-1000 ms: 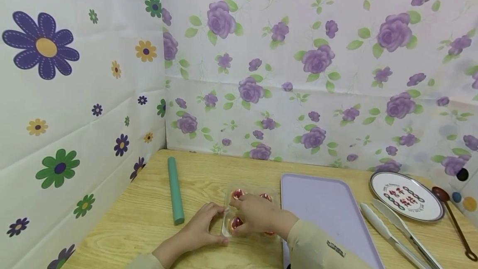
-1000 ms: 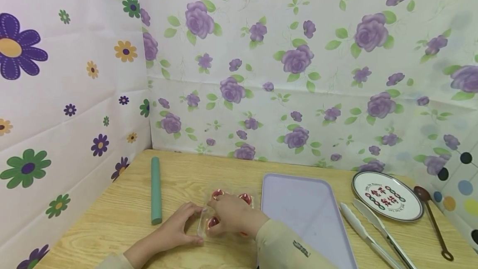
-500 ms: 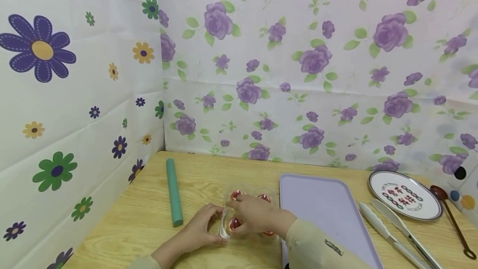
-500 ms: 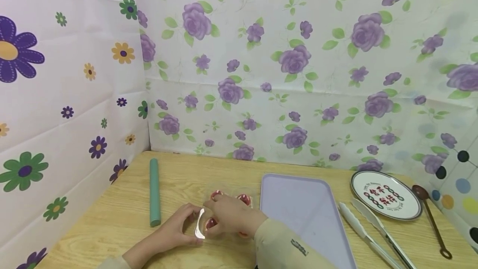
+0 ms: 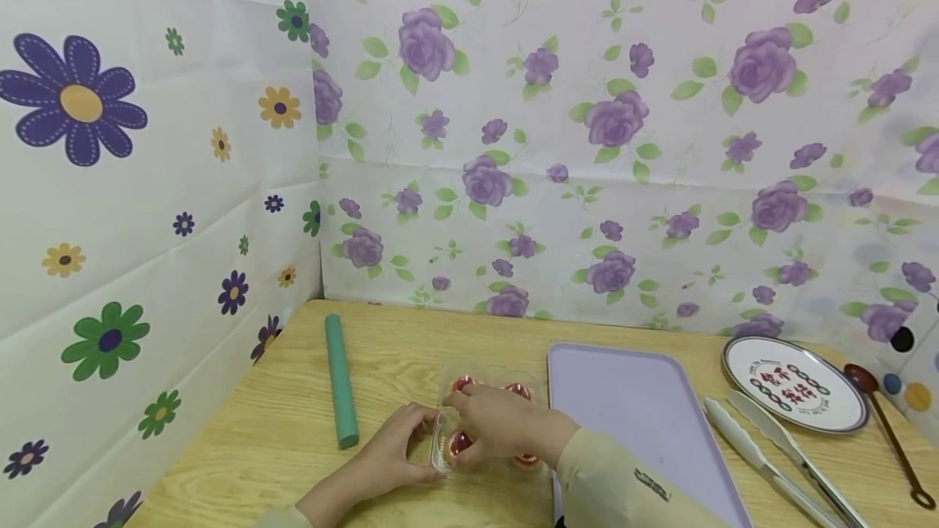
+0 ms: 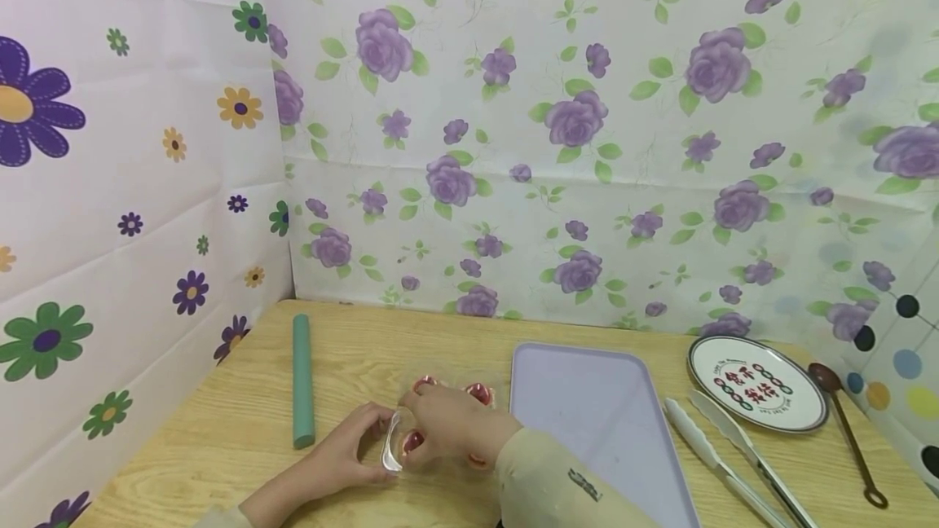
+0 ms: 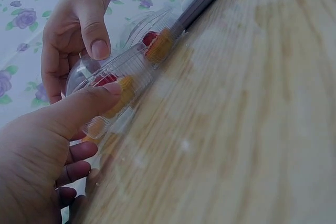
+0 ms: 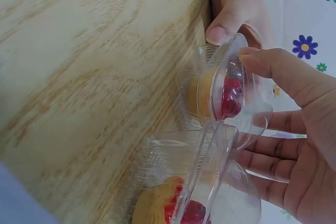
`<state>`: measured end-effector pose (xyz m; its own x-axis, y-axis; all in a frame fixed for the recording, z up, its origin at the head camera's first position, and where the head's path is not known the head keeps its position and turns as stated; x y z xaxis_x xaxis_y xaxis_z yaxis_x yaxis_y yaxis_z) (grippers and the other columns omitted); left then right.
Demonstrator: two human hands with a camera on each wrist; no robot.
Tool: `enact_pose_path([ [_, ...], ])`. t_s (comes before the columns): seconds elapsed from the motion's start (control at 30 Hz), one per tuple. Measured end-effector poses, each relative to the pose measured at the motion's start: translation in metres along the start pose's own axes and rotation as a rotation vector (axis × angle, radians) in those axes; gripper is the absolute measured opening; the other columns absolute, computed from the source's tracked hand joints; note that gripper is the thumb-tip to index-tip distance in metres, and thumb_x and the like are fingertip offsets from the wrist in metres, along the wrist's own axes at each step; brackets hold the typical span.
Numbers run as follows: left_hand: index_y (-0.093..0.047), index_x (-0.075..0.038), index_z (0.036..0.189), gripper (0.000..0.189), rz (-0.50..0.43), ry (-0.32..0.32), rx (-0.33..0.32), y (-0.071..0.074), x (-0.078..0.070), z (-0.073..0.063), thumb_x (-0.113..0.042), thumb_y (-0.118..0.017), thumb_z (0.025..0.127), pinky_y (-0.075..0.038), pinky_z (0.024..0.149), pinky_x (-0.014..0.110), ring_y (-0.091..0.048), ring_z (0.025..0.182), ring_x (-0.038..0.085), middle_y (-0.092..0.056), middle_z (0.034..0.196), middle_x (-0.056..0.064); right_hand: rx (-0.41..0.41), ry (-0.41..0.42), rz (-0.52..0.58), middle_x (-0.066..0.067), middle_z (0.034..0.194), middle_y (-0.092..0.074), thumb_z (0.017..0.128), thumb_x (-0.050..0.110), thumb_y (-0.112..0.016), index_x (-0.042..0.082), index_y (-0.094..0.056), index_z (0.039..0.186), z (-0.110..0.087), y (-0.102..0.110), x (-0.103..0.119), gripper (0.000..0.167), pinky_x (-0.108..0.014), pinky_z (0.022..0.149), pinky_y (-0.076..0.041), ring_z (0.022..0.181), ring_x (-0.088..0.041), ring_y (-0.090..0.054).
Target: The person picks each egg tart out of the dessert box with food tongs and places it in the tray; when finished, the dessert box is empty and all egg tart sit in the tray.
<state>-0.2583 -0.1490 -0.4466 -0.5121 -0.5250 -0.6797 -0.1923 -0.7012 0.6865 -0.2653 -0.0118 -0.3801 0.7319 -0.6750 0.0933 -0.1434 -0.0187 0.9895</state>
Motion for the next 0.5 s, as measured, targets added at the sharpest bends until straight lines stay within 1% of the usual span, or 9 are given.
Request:
enact_pose_path([
  [0.13,-0.054,-0.015,0.119,0.060,-0.001,-0.005,-0.004,-0.0005,0.0005,0.0006,-0.039,-0.083,0.072,-0.043,0.079,0.021,-0.046,0.092,0.010,-0.051,0.103,-0.010,-0.002,-0.007,-0.003,-0.003,0.139,-0.054,0.081,0.053,-0.070,0.013,-0.046,0.141,-0.0012,-0.0007,-0.0008,0.076,-0.033,0.103,-0.048,0.126,-0.021,-0.054],
  [0.27,-0.054,-0.015,0.118,0.060,0.000,-0.008,-0.010,-0.0005,0.0008,0.0006,-0.039,-0.083,0.072,-0.043,0.078,0.020,-0.046,0.091,0.010,-0.051,0.102,-0.010,-0.019,-0.005,-0.018,-0.004,0.139,-0.055,0.082,0.053,-0.070,0.014,-0.046,0.142,-0.0028,-0.0013,-0.0005,0.075,-0.032,0.101,-0.049,0.123,-0.019,-0.056],
  [0.5,-0.054,-0.015,0.117,0.060,-0.004,-0.005,-0.020,-0.0004,0.0013,0.0001,-0.038,-0.083,0.071,-0.043,0.078,0.020,-0.045,0.091,0.009,-0.051,0.101,-0.009,-0.036,-0.008,-0.044,-0.004,0.138,-0.055,0.081,0.053,-0.070,0.016,-0.048,0.141,-0.0036,-0.0022,0.0012,0.074,-0.031,0.099,-0.050,0.122,-0.018,-0.056],
])
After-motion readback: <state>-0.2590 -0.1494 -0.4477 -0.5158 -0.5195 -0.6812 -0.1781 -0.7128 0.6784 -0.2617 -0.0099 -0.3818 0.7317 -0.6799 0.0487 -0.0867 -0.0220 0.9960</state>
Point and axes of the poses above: each hand's wrist, its own z-axis towards the middle knuckle, its own y-axis out of the back of the hand, x = y × z, the point moved 6 cm from there along z, towards the middle knuckle
